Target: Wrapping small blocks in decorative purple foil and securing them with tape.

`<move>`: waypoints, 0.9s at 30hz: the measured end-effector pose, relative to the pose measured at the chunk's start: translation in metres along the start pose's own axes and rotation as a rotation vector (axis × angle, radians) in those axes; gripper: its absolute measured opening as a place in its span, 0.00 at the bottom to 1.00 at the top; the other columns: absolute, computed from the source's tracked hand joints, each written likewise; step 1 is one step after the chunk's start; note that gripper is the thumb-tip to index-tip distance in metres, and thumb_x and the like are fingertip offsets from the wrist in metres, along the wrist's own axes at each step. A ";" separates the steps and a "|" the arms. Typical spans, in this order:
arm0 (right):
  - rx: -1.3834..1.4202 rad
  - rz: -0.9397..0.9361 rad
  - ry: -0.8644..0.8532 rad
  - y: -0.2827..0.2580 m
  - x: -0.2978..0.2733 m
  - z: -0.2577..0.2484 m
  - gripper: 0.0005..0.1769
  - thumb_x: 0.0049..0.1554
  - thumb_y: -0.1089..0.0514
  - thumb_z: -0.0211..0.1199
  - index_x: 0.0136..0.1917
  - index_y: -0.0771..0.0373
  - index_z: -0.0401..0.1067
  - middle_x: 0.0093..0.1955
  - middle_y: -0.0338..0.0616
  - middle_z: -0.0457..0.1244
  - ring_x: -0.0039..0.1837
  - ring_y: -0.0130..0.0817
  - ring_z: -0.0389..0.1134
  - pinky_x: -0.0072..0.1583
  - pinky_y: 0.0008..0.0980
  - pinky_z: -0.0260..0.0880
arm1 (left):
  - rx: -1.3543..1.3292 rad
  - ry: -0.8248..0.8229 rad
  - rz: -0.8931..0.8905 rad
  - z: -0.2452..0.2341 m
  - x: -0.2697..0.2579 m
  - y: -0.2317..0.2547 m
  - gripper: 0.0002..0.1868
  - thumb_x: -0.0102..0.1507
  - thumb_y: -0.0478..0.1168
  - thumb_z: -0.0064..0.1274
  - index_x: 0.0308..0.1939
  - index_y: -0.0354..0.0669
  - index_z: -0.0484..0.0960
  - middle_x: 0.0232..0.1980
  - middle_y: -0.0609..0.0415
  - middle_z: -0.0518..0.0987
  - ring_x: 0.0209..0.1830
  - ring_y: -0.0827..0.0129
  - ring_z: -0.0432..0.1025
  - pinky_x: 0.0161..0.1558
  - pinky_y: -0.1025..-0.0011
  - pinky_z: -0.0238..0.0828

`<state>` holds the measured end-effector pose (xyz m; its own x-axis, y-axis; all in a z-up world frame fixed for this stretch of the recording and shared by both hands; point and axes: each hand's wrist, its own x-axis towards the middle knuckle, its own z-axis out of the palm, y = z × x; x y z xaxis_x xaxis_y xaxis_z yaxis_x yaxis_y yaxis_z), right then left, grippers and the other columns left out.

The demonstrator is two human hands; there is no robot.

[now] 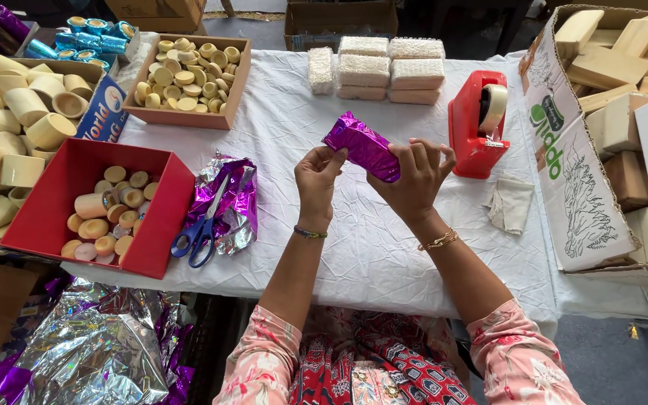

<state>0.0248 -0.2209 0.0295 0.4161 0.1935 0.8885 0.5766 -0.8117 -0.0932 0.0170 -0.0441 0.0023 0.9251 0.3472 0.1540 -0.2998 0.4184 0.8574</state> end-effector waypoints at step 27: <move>0.284 0.154 -0.277 -0.006 -0.001 0.004 0.29 0.39 0.41 0.81 0.49 0.53 0.74 0.48 0.36 0.65 0.60 0.37 0.64 0.66 0.45 0.48 | 0.383 -0.238 0.084 -0.055 0.025 0.027 0.06 0.65 0.33 0.66 0.43 0.37 0.85 0.35 0.61 0.80 0.30 0.86 0.67 0.34 0.83 0.63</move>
<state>0.0238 -0.2136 0.0277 0.6632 0.2539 0.7041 0.6476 -0.6662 -0.3698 0.0190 0.0216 0.0026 0.9426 0.1453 0.3006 -0.3094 0.0415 0.9500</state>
